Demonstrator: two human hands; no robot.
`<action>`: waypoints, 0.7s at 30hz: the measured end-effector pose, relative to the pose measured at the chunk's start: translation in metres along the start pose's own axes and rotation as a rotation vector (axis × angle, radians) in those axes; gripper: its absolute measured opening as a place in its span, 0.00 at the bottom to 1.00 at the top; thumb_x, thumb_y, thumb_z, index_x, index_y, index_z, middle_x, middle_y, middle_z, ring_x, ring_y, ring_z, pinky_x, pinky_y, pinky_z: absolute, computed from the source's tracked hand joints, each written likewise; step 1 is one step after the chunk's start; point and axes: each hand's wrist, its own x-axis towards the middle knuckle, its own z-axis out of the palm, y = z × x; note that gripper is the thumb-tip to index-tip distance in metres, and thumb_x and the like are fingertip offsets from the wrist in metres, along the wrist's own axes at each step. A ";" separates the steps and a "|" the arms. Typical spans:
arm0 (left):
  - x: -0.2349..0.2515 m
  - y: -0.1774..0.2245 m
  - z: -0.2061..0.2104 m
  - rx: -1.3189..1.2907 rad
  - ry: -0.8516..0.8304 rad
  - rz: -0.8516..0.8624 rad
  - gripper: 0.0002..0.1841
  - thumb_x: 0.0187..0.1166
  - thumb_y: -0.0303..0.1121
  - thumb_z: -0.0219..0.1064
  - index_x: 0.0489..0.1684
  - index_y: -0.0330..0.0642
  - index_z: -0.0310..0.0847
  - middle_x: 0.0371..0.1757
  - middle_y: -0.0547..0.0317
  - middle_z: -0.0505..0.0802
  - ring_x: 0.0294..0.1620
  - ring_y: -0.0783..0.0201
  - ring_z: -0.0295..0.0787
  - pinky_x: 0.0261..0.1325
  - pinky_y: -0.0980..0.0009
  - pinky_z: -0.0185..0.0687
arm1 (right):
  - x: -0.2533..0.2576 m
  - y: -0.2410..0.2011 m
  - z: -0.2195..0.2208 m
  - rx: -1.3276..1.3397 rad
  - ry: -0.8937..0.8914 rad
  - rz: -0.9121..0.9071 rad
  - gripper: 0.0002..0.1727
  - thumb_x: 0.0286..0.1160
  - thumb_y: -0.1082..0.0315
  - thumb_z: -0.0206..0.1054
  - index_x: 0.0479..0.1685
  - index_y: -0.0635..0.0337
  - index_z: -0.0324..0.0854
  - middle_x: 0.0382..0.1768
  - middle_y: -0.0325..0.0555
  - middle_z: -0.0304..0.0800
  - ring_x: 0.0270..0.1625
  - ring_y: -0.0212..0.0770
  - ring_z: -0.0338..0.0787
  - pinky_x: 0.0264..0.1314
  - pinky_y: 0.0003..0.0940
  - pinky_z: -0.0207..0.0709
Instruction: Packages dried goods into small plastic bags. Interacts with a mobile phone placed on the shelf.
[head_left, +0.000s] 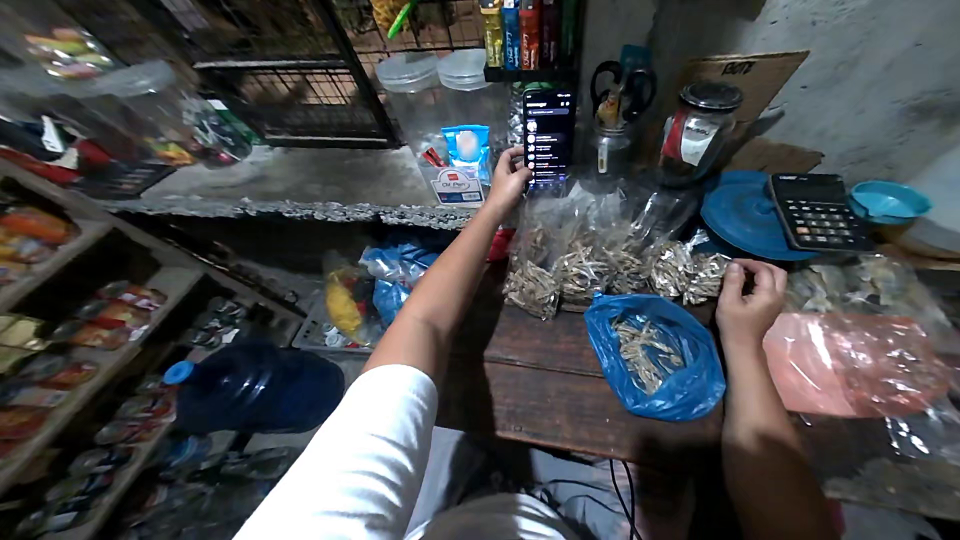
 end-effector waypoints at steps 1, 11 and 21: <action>-0.003 -0.001 0.000 0.004 -0.012 -0.004 0.26 0.78 0.18 0.56 0.78 0.29 0.59 0.55 0.49 0.85 0.44 0.73 0.82 0.46 0.77 0.78 | 0.000 0.000 0.000 -0.001 0.001 -0.003 0.21 0.85 0.63 0.57 0.55 0.77 0.85 0.60 0.77 0.83 0.62 0.67 0.85 0.68 0.54 0.76; -0.001 -0.009 -0.004 0.101 -0.129 -0.029 0.37 0.70 0.13 0.60 0.84 0.32 0.51 0.64 0.42 0.83 0.53 0.67 0.84 0.56 0.71 0.81 | -0.001 -0.001 0.000 -0.011 -0.003 0.007 0.21 0.86 0.64 0.56 0.55 0.77 0.85 0.60 0.77 0.82 0.64 0.66 0.84 0.70 0.52 0.75; 0.001 -0.011 -0.001 0.221 -0.198 0.022 0.48 0.65 0.12 0.71 0.87 0.29 0.42 0.75 0.31 0.77 0.71 0.53 0.83 0.72 0.61 0.80 | -0.001 -0.001 -0.001 0.000 -0.026 0.025 0.21 0.86 0.64 0.56 0.57 0.77 0.84 0.61 0.77 0.82 0.64 0.66 0.85 0.70 0.52 0.76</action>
